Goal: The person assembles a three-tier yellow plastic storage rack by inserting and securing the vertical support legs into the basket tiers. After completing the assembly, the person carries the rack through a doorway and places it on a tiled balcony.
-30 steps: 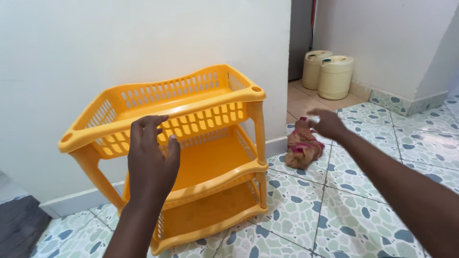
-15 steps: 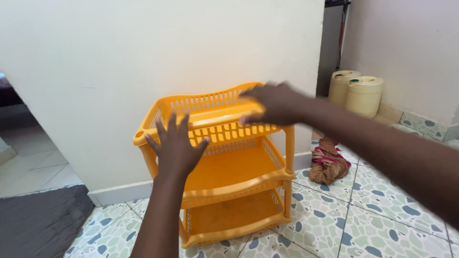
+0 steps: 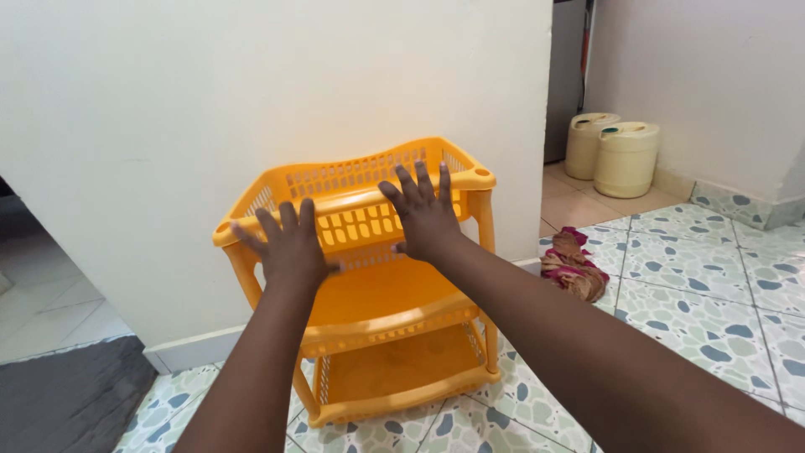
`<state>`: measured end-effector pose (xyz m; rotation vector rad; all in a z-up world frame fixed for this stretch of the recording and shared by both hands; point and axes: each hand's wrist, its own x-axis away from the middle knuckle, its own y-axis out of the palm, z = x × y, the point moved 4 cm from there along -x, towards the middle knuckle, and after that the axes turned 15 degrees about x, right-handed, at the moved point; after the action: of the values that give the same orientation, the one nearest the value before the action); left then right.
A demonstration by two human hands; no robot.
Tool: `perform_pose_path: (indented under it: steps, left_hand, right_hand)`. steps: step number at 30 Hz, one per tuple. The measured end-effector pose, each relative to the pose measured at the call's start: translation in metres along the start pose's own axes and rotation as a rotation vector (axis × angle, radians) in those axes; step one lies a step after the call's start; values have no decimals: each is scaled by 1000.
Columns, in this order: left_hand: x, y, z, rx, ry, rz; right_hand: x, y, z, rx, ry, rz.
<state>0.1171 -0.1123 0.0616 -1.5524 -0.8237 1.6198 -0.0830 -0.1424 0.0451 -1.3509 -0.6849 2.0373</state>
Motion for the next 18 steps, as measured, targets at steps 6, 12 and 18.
perform_pose_path:
  steps: [6,12,18]
  left_hand:
    - [-18,14,-2,32,207,283]
    - [-14,20,-4,37,203,389]
    - [-14,21,-5,38,158,375]
  right_hand:
    - [-23,-19,-22,-87,32,-75]
    - [-16,-5,-33,-137,55,355]
    - [-25,11,-39,-132,91,366]
